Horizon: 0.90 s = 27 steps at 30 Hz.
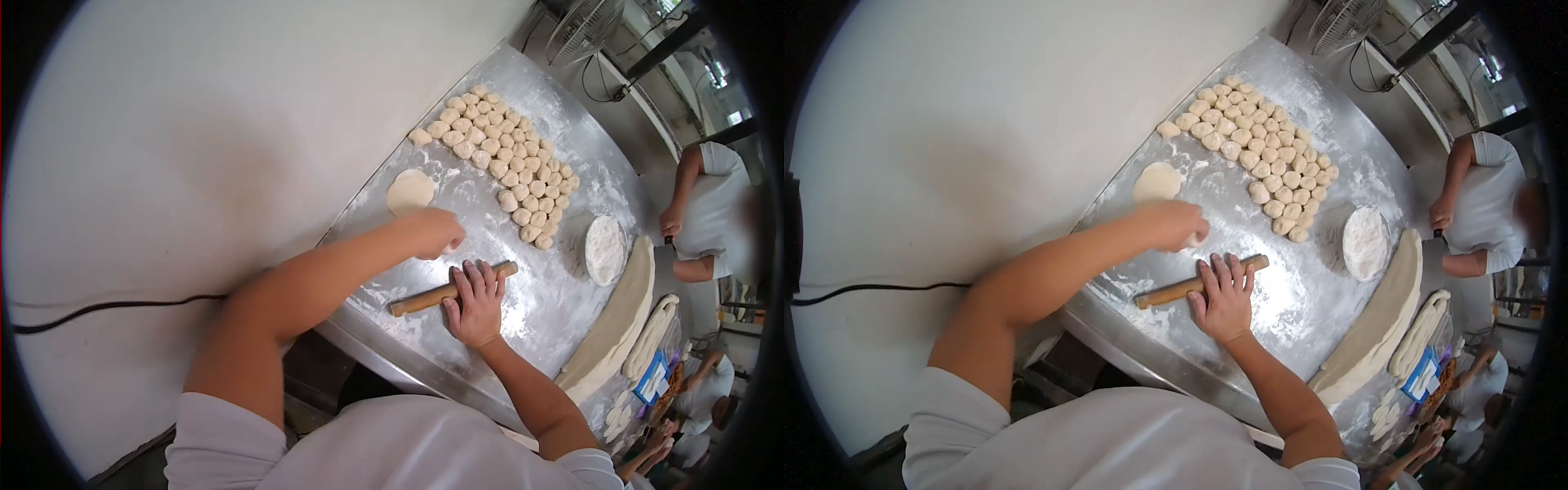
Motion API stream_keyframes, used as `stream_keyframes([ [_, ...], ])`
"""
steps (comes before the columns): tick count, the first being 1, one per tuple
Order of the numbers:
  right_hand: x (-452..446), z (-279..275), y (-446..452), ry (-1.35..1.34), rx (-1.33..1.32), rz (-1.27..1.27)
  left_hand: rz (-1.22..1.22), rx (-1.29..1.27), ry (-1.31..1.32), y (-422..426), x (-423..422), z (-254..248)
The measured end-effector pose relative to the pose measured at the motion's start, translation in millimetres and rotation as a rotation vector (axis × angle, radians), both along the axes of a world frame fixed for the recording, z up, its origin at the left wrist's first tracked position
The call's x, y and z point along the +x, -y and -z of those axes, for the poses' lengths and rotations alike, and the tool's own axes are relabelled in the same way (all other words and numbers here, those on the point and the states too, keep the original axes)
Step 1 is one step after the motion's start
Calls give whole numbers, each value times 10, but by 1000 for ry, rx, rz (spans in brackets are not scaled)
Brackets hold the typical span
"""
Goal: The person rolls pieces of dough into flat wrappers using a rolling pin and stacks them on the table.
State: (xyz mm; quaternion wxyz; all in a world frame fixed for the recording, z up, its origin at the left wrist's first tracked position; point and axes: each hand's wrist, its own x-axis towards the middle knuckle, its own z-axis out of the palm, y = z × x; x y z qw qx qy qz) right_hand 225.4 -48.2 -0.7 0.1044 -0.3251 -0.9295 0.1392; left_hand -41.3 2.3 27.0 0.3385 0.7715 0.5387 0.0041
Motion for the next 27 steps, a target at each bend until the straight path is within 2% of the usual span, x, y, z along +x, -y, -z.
stream_keyframes([
  [4, 4, 4, 11, -7, 6, 4, -100, -201, -104, 219, -98, -228],
  [7, -6, -25, 16, -21, 0, -3, -250, -27, 19, 199, -47, -168],
  [10, -6, -14, 20, -17, 18, -3, -259, 110, -75, 174, 117, -89],
  [14, -1, -6, 36, -4, 5, 7, -147, 244, -107, 95, 271, 309],
  [16, -12, -19, 27, -3, 23, 7, -109, 324, -128, 35, 297, 339],
  [19, -10, -23, 30, -10, 47, -3, -185, 264, -126, 6, 334, 312],
  [22, -8, -17, 54, -29, 52, 6, -482, 278, -13, 106, 348, 326],
  [25, -7, -10, 57, -34, 48, 2, -330, 241, -134, 305, 183, 336],
  [27, 0, -27, 58, -36, 28, -6, -275, 163, -93, 370, 69, 320],
])
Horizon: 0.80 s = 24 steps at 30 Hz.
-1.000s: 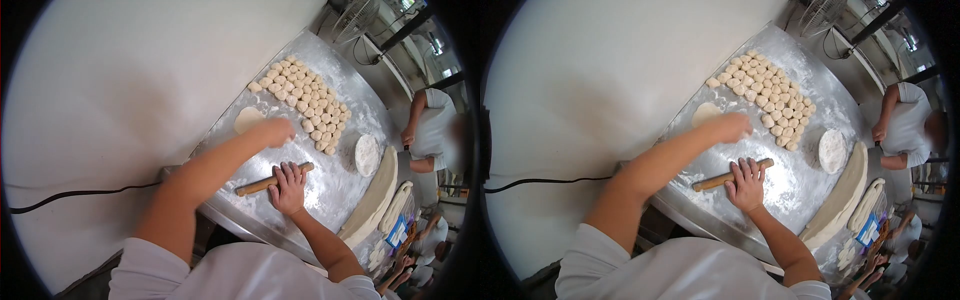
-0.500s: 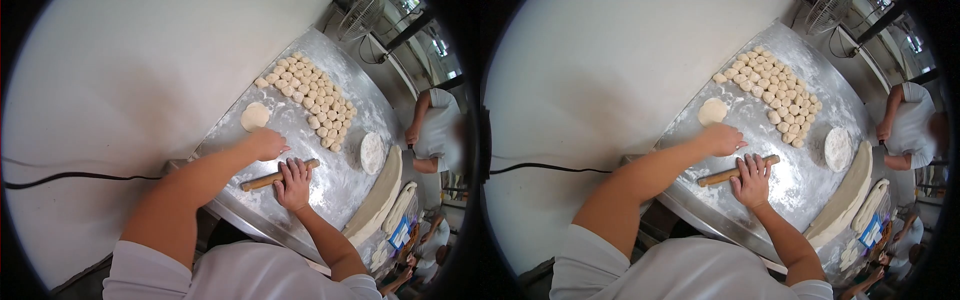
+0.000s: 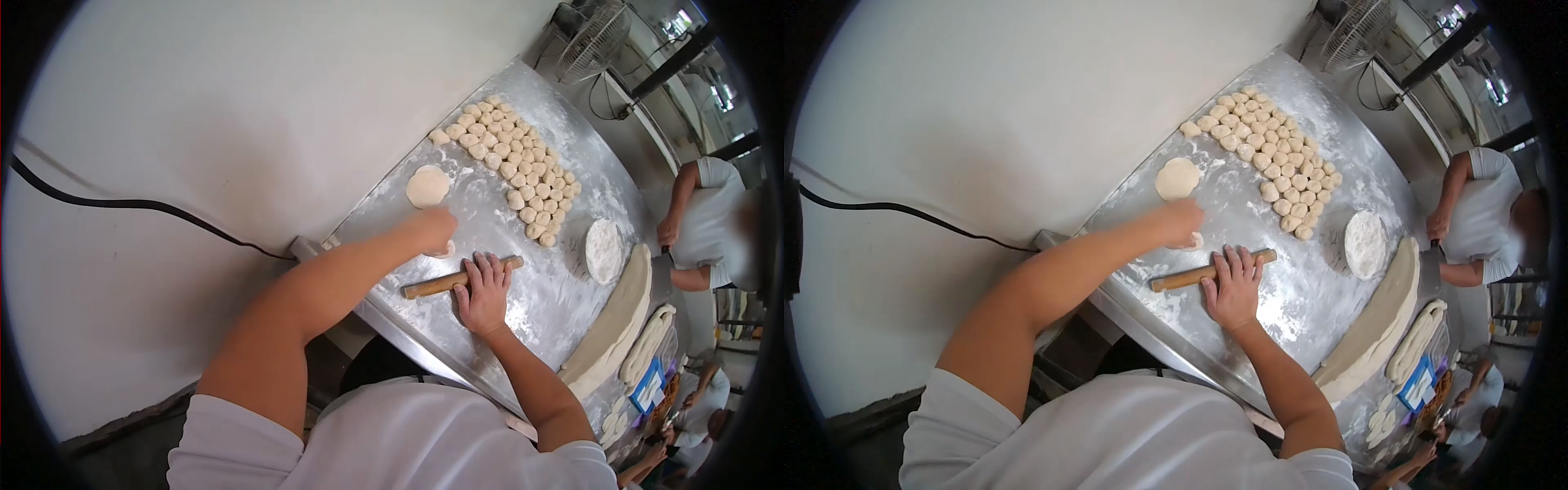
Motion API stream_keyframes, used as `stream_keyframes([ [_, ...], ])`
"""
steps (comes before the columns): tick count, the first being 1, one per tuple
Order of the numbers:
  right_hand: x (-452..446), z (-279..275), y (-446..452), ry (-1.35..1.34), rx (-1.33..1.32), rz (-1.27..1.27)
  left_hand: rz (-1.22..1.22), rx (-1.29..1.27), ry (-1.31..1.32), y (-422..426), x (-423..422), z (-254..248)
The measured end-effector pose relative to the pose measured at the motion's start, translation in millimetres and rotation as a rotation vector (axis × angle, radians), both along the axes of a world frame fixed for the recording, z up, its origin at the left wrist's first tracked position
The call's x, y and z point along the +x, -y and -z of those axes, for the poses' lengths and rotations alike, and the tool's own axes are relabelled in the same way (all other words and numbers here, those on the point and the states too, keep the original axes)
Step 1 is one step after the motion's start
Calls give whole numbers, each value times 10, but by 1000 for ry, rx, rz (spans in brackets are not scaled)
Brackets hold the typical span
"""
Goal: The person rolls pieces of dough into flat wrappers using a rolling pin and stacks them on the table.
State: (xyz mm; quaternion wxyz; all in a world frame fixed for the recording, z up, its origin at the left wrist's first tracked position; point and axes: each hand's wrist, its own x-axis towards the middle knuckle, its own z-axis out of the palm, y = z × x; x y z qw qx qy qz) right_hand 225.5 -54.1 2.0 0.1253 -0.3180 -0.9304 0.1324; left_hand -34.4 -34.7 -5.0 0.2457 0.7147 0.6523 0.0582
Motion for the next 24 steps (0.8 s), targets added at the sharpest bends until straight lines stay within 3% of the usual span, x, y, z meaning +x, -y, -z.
stream_keyframes([
  [4, -61, -35, 19, 47, -16, -45, 63, -239, -35, 148, -181, -103],
  [8, -554, -7, -173, 180, -15, 4, -91, -530, -5, 352, -252, -536],
  [11, -1100, -34, -412, 268, 22, 37, -126, -487, -20, 328, -317, -378],
  [13, -1437, -21, -562, 228, 54, 35, -137, -327, -52, 323, -373, -299],
  [17, -1659, 53, -673, 97, 103, 30, -281, -313, 54, 372, -502, -359],
  [19, -1364, 38, -512, 119, 47, 6, -269, -368, 62, 330, -540, -306],
  [22, -552, -53, -83, 231, -1, -117, -50, -471, 141, 196, -571, -38],
  [24, -232, 18, -54, 217, -29, -167, -181, -620, 283, 244, -574, -147],
])
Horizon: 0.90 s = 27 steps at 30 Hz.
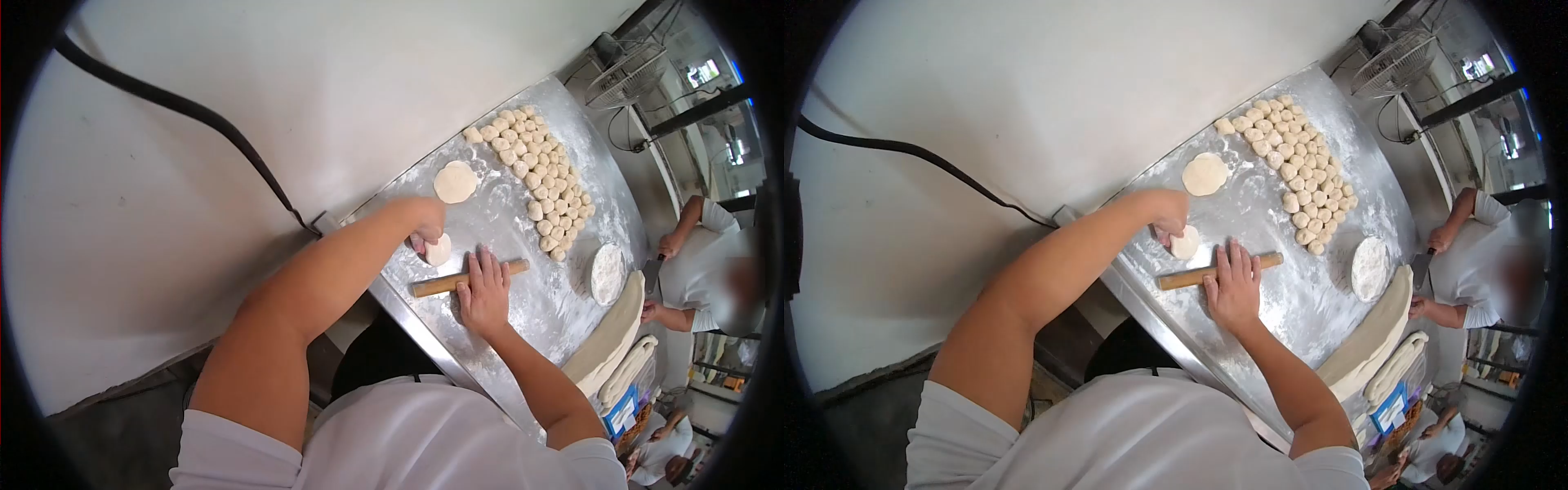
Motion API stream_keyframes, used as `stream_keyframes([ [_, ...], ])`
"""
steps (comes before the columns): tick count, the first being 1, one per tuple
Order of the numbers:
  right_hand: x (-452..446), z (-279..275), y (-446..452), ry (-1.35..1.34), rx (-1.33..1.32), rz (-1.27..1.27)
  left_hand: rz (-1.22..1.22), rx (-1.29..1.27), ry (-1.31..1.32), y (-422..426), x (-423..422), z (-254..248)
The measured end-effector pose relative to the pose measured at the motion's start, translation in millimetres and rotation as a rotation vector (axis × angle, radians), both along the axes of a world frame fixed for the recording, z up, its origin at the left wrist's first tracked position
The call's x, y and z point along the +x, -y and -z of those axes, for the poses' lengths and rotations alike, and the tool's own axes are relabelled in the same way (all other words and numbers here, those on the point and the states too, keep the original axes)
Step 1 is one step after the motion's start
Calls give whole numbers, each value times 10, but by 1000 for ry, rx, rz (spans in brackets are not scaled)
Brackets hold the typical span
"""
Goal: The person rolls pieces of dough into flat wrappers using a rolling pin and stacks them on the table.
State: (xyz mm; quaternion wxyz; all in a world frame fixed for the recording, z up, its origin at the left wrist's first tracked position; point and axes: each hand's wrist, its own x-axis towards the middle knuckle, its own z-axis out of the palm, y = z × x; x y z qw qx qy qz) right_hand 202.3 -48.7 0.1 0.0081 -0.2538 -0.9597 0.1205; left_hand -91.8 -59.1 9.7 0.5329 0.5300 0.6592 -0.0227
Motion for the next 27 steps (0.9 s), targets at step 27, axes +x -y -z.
stream_keyframes([
  [27, -1524, 36, -489, -111, 129, 283, -54, 232, -271, 70, 95, -263],
])
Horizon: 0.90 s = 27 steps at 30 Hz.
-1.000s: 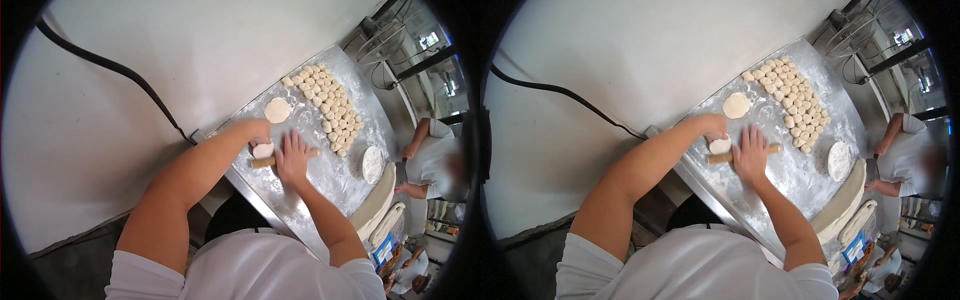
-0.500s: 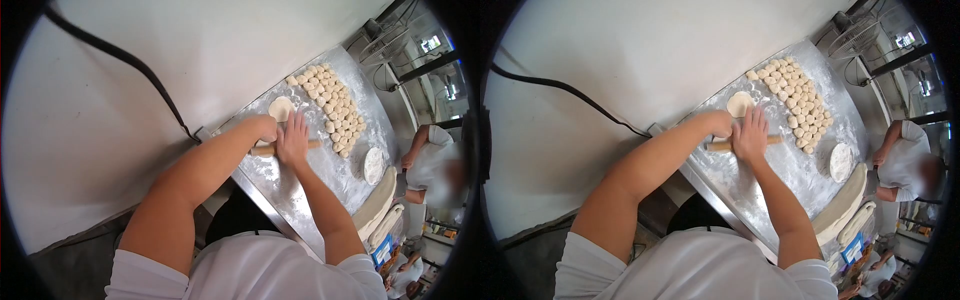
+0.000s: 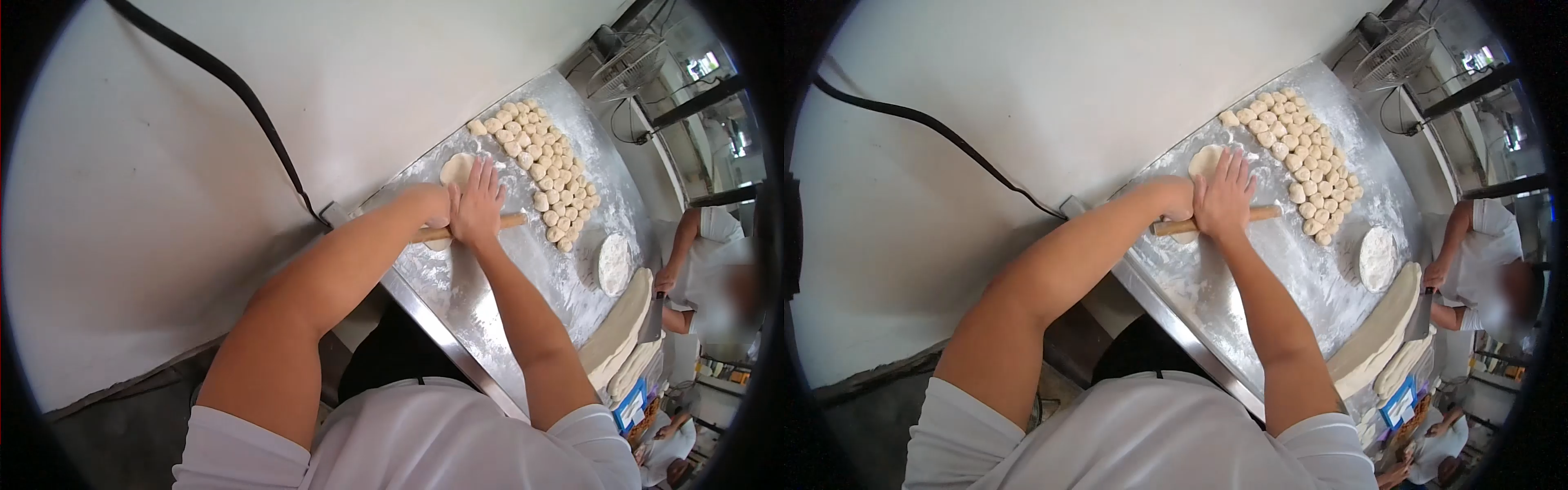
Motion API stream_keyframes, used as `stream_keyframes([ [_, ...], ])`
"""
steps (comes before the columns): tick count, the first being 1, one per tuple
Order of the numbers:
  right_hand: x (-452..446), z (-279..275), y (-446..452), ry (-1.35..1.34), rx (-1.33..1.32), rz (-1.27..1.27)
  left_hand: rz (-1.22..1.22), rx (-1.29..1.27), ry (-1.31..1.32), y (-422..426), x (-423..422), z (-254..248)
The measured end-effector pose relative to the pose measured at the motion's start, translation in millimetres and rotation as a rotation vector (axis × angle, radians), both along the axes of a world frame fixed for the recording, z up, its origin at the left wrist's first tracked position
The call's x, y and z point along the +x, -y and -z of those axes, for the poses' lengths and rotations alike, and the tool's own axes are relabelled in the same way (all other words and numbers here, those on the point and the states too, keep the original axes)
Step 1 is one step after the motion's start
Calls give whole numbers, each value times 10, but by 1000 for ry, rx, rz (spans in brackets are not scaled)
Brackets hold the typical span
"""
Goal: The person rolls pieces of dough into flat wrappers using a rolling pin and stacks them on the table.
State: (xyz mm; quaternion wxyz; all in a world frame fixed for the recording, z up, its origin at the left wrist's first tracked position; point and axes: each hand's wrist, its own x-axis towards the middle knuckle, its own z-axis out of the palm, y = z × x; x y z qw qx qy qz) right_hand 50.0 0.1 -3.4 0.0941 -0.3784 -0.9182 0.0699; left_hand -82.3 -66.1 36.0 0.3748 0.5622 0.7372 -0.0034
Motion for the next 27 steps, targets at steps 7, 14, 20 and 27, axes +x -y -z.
stream_keyframes([
  [7, 1699, -62, 580, 86, -93, -206, -144, -280, 343, -15, 3, 58],
  [14, 170, 19, -93, 51, 66, -40, 71, 8, 198, 112, -1, -148],
  [20, 531, 41, 91, -148, -63, -33, 150, 108, -8, -25, -86, 290],
  [27, 1475, -162, 464, 149, -126, -161, 32, -216, 244, -42, -33, 258],
])
